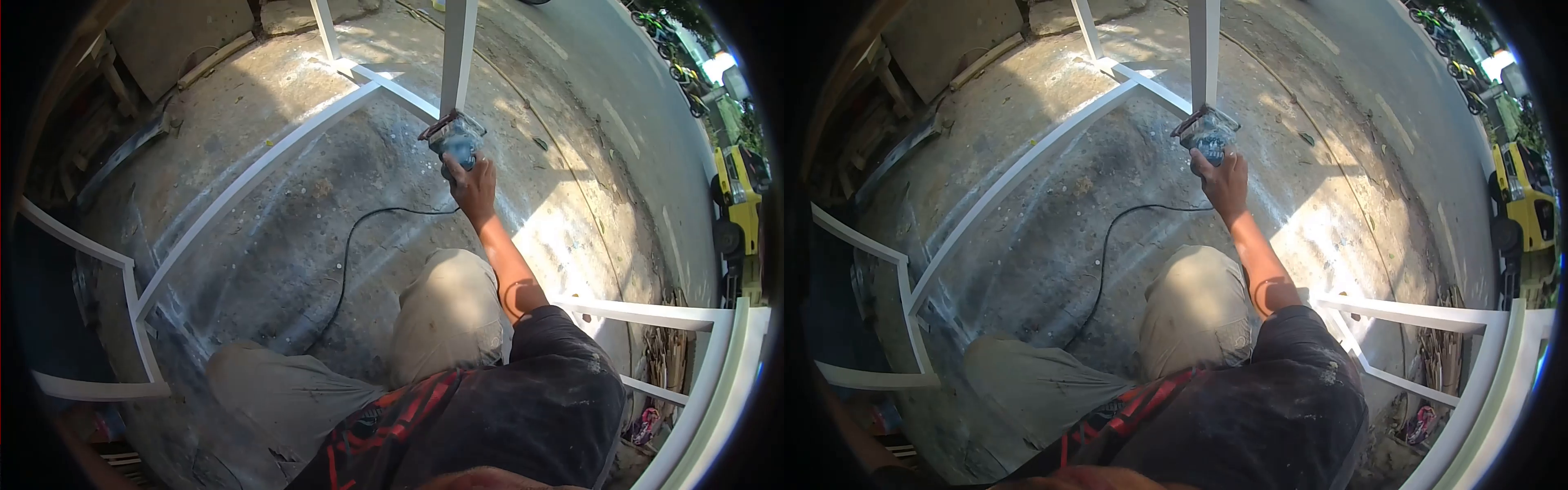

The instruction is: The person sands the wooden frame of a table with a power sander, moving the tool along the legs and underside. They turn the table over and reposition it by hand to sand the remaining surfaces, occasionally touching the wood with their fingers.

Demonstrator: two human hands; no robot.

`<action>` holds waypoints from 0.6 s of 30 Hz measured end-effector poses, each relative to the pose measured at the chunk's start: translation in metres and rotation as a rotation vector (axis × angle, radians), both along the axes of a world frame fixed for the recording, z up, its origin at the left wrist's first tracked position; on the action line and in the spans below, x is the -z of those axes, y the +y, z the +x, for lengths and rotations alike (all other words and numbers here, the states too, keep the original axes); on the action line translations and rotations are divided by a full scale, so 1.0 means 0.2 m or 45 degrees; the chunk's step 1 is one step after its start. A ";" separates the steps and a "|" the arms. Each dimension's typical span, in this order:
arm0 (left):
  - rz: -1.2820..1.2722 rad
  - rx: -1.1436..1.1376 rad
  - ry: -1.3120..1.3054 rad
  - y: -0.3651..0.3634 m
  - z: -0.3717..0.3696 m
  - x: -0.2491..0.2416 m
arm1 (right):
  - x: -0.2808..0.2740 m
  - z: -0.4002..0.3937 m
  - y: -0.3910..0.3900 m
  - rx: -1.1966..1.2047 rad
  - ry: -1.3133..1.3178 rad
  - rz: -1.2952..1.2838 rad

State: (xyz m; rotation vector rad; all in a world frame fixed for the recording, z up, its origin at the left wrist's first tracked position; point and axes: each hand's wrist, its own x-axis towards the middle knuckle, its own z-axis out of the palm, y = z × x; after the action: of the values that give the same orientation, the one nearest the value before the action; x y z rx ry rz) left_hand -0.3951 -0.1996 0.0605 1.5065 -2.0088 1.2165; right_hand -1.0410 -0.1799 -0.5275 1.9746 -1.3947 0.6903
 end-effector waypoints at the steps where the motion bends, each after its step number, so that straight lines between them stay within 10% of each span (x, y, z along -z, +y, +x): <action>1: -0.014 0.016 0.019 0.01 0.09 0.02 | -0.02 0.02 0.00 -0.002 0.054 -0.013; 10: -0.261 0.209 0.323 -0.03 1.00 0.23 | -0.78 0.43 -0.20 0.050 0.851 0.065; 18: -0.400 0.230 0.366 0.03 1.31 0.13 | -1.69 0.83 -0.73 0.320 0.646 -0.409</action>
State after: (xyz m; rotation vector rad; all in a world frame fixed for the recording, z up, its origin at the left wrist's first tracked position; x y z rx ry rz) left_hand -0.1331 -0.1936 0.0355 1.2389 -1.6397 1.1095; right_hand -0.8747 -0.3266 -0.1889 1.5441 -1.1107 0.2494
